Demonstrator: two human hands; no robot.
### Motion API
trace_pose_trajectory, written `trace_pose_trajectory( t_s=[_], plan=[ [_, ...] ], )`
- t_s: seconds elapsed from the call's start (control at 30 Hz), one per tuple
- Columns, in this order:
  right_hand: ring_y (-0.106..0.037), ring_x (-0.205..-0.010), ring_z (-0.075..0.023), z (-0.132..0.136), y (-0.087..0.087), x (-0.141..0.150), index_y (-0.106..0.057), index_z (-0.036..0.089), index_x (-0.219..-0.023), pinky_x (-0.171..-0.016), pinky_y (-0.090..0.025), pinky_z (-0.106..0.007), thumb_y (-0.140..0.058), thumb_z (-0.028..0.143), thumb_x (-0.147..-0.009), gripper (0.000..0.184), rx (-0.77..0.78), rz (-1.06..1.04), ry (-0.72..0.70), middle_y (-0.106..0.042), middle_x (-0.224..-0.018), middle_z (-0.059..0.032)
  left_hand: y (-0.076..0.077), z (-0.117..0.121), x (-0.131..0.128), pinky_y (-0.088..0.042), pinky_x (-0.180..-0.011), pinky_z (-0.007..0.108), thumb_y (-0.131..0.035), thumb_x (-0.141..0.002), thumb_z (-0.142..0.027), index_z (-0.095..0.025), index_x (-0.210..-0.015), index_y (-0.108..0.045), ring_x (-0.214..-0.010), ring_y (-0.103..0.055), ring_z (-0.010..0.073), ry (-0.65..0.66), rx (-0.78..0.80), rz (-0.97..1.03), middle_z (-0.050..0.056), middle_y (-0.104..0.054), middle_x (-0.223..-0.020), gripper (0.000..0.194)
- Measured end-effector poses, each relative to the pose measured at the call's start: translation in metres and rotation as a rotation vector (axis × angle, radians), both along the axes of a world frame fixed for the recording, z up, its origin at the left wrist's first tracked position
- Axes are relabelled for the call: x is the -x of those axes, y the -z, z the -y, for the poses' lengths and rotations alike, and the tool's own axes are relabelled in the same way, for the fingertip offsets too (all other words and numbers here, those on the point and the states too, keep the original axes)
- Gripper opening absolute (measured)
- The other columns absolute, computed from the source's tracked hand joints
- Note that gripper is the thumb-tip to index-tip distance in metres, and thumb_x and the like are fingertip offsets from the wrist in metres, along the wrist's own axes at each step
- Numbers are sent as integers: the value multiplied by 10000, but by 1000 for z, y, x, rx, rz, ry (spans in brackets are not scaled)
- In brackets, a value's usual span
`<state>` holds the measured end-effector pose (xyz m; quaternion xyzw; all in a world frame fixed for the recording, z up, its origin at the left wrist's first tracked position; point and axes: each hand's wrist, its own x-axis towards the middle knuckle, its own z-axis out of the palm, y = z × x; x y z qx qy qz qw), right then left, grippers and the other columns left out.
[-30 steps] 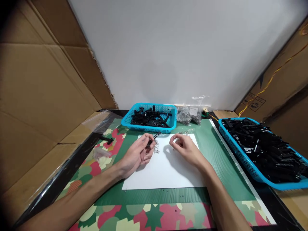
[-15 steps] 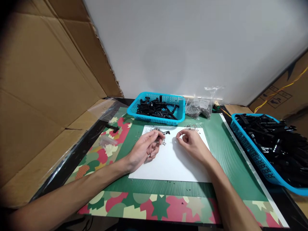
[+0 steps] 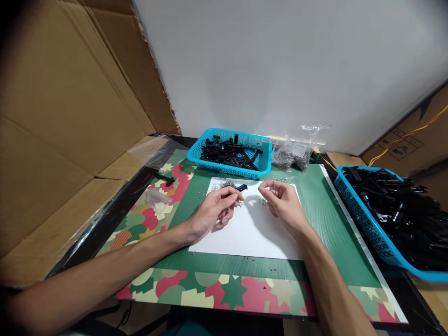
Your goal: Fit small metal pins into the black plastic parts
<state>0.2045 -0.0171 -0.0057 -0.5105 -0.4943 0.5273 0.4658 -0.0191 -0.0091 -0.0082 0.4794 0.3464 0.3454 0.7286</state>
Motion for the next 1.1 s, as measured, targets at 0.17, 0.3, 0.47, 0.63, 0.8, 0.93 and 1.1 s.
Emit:
trace_pose_trajectory(
  t_s=[0.17, 0.3, 0.47, 0.63, 0.8, 0.93, 1.1],
  plan=[
    [-119, -418, -41, 8, -4, 21, -609, 218, -924, -418, -113, -231, -885, 574, -750, 483, 71, -253, -62, -220, -500, 151, 0, 3, 1, -308, -391, 164, -855, -822, -496, -172, -1097, -672, -421, -375, 11, 26, -95, -46, -65, -532, -702, 463],
    [-102, -413, -36, 12, -3, 36, -590, 224, -915, -407, -110, -224, -875, 571, -760, 475, 116, -313, -121, -209, -501, 157, 1, 4, -1, -289, -387, 168, -826, -848, -528, -170, -1076, -646, -393, -375, 31, 10, -117, -59, -91, -481, -577, 461],
    [-122, -402, -40, 9, -2, 47, -597, 221, -943, -397, -126, -217, -873, 595, -742, 506, 140, -303, -144, -215, -491, 161, 4, 3, -3, -235, -385, 163, -817, -847, -556, -198, -999, -619, -379, -343, 41, -48, -64, -27, -115, -386, -508, 436],
    [-158, -421, -54, 7, 1, 42, -637, 214, -962, -402, -152, -225, -845, 616, -774, 490, 99, -230, -125, -261, -507, 140, 5, 2, -2, -228, -403, 183, -805, -851, -562, -206, -957, -615, -388, -317, 48, -92, -84, -57, -109, -377, -511, 417],
    [-285, -482, -97, 11, 3, 29, -744, 191, -955, -468, -207, -267, -745, 559, -904, 371, -145, 162, -97, -347, -541, 73, 2, 1, 0, -414, -566, 232, -755, -896, -452, -166, -873, -724, -632, -555, 115, -184, -429, -321, 27, -671, -764, 288],
    [-283, -546, -118, 15, -2, 24, -787, 196, -874, -521, -208, -287, -706, 487, -944, 310, -328, 411, -64, -306, -578, 48, -1, 2, 2, -465, -670, 257, -706, -928, -395, -173, -907, -764, -787, -625, 164, -163, -526, -409, 60, -736, -900, 230],
    [-298, -524, -115, 14, -5, 17, -788, 191, -852, -507, -237, -285, -737, 497, -915, 316, -349, 366, 43, -341, -555, 50, 0, 6, 4, -380, -533, 213, -639, -989, -477, -199, -1152, -714, -622, -533, 88, -95, -400, -244, 46, -705, -976, 331]
  ],
)
